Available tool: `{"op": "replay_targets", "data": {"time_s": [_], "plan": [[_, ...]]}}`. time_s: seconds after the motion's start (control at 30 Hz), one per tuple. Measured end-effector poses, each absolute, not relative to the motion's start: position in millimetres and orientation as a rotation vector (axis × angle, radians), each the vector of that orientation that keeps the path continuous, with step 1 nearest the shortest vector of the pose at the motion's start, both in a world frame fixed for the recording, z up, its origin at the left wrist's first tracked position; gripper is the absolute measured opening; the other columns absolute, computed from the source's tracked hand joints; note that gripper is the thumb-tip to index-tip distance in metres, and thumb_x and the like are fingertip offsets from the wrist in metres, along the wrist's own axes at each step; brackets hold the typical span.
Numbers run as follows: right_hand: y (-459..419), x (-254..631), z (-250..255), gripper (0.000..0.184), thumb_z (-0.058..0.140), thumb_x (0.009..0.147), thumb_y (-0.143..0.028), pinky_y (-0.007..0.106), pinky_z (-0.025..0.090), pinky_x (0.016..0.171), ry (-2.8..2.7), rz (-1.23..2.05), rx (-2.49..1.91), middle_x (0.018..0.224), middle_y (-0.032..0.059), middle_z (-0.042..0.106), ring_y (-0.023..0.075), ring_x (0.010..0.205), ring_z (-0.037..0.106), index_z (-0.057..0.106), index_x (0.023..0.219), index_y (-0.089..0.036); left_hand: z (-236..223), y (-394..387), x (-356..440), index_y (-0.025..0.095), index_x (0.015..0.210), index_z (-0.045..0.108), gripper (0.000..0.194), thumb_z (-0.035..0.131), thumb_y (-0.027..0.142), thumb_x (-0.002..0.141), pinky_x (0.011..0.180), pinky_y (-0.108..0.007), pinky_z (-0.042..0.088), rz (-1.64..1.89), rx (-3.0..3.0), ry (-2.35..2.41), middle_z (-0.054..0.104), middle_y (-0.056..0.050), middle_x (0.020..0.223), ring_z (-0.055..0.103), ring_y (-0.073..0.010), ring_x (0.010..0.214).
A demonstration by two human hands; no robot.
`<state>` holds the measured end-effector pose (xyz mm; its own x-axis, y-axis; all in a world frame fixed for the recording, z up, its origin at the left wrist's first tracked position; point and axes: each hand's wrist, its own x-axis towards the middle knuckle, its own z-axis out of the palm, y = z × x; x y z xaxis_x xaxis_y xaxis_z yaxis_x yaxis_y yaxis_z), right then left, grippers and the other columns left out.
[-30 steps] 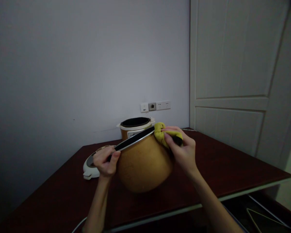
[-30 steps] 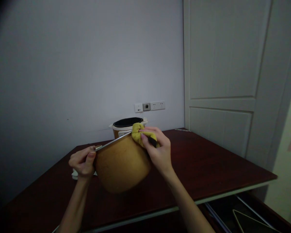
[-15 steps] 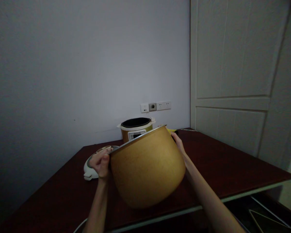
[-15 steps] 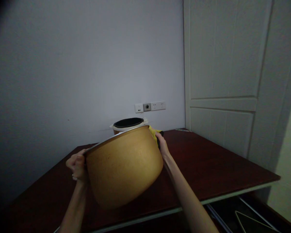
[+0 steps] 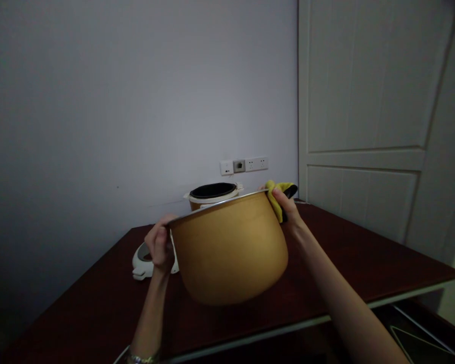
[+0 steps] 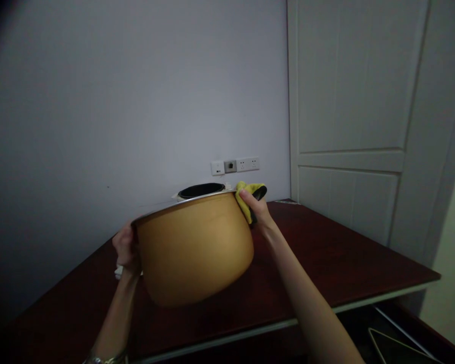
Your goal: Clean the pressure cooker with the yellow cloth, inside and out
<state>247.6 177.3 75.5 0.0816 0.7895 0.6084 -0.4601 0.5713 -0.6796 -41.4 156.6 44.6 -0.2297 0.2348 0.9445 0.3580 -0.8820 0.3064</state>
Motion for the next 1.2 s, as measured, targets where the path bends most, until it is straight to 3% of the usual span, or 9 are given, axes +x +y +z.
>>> {"op": "replay_targets", "data": {"time_s": [0.23,0.33,0.4,0.47,0.6,0.73,0.93,1.07,1.2], "plan": [[126,238,97,0.028,0.07,0.068,-0.044,0.024,0.041,0.053,-1.59,0.52,-0.521,0.066,-0.001,0.056,0.0117,0.058,0.051,0.059,0.071,-0.018,81,102,-3,0.015,0.087,0.062,0.016,0.049,0.024,0.083,0.067,-0.029,0.043,-1.59,-2.064,-0.664,0.064,-0.006,0.08,0.058,-0.0174,0.074],[115,230,101,0.026,0.068,0.071,-0.042,0.027,0.044,0.062,-1.771,0.218,-0.558,0.072,0.0005,0.057,0.0137,0.067,0.054,0.059,0.072,-0.018,82,95,21,0.015,0.071,0.06,0.017,0.051,0.023,0.083,0.057,-0.024,0.039,-1.477,-2.034,-0.782,0.06,-0.002,0.064,0.054,-0.0129,0.059],[112,226,102,0.024,0.067,0.074,-0.04,0.03,0.046,0.069,-1.854,0.005,-0.547,0.076,0.0023,0.059,0.0154,0.073,0.055,0.06,0.074,-0.018,77,100,29,0.016,0.051,0.048,0.033,0.055,0.025,0.082,0.046,-0.022,0.03,-1.545,-1.942,-0.828,0.045,0.004,0.046,0.04,-0.0076,0.042],[109,222,100,0.023,0.064,0.077,-0.039,0.034,0.047,0.076,-1.858,-0.165,-0.536,0.084,0.0049,0.061,0.018,0.081,0.056,0.063,0.085,-0.018,70,111,30,0.016,0.043,0.038,0.044,0.058,0.027,0.081,0.043,-0.021,0.024,-1.67,-1.856,-0.826,0.032,0.006,0.041,0.03,-0.0052,0.038],[92,205,80,0.04,0.062,0.079,-0.034,0.043,0.043,0.093,-1.731,-0.484,-0.529,0.123,0.0147,0.053,0.0272,0.115,0.048,0.058,0.117,-0.019,59,132,22,0.016,0.04,0.033,0.05,0.054,0.031,0.084,0.039,-0.021,0.022,-1.982,-1.768,-0.873,0.027,0.006,0.041,0.025,-0.0046,0.037],[77,188,53,0.029,0.05,0.086,-0.015,0.044,0.04,0.098,-1.825,-0.707,-0.359,0.12,0.0091,0.06,0.0238,0.115,0.051,0.062,0.111,-0.022,51,142,9,0.017,0.037,0.032,0.055,0.047,0.035,0.087,0.035,-0.021,0.022,-2.237,-1.606,-0.918,0.027,0.006,0.037,0.025,-0.0049,0.033],[105,209,50,0.032,0.053,0.084,-0.018,0.04,0.047,0.09,-1.737,-0.4,-0.335,0.116,0.0081,0.063,0.0224,0.108,0.057,0.063,0.113,-0.023,42,149,-18,0.015,0.043,0.056,0.048,0.05,0.035,0.086,0.047,-0.023,0.042,-2.159,-1.565,-0.794,0.057,0.0,0.043,0.054,-0.0113,0.04],[148,227,49,0.02,0.058,0.081,-0.028,0.04,0.047,0.088,-1.364,0.007,-0.55,0.102,0.0055,0.068,0.0223,0.096,0.062,0.069,0.096,-0.023,40,149,-29,0.015,0.043,0.056,0.049,0.051,0.039,0.085,0.046,-0.024,0.045,-2.239,-1.476,-0.838,0.057,-0.001,0.042,0.056,-0.0131,0.04],[191,229,31,0.03,0.068,0.067,-0.042,0.035,0.051,0.068,-1.092,0.58,-0.759,0.08,0.0079,0.071,0.023,0.074,0.065,0.069,0.076,-0.014,41,145,-30,0.016,0.041,0.054,0.049,0.052,0.039,0.084,0.046,-0.025,0.046,-2.277,-1.496,-0.802,0.055,0.0,0.04,0.054,-0.0123,0.038]]}}
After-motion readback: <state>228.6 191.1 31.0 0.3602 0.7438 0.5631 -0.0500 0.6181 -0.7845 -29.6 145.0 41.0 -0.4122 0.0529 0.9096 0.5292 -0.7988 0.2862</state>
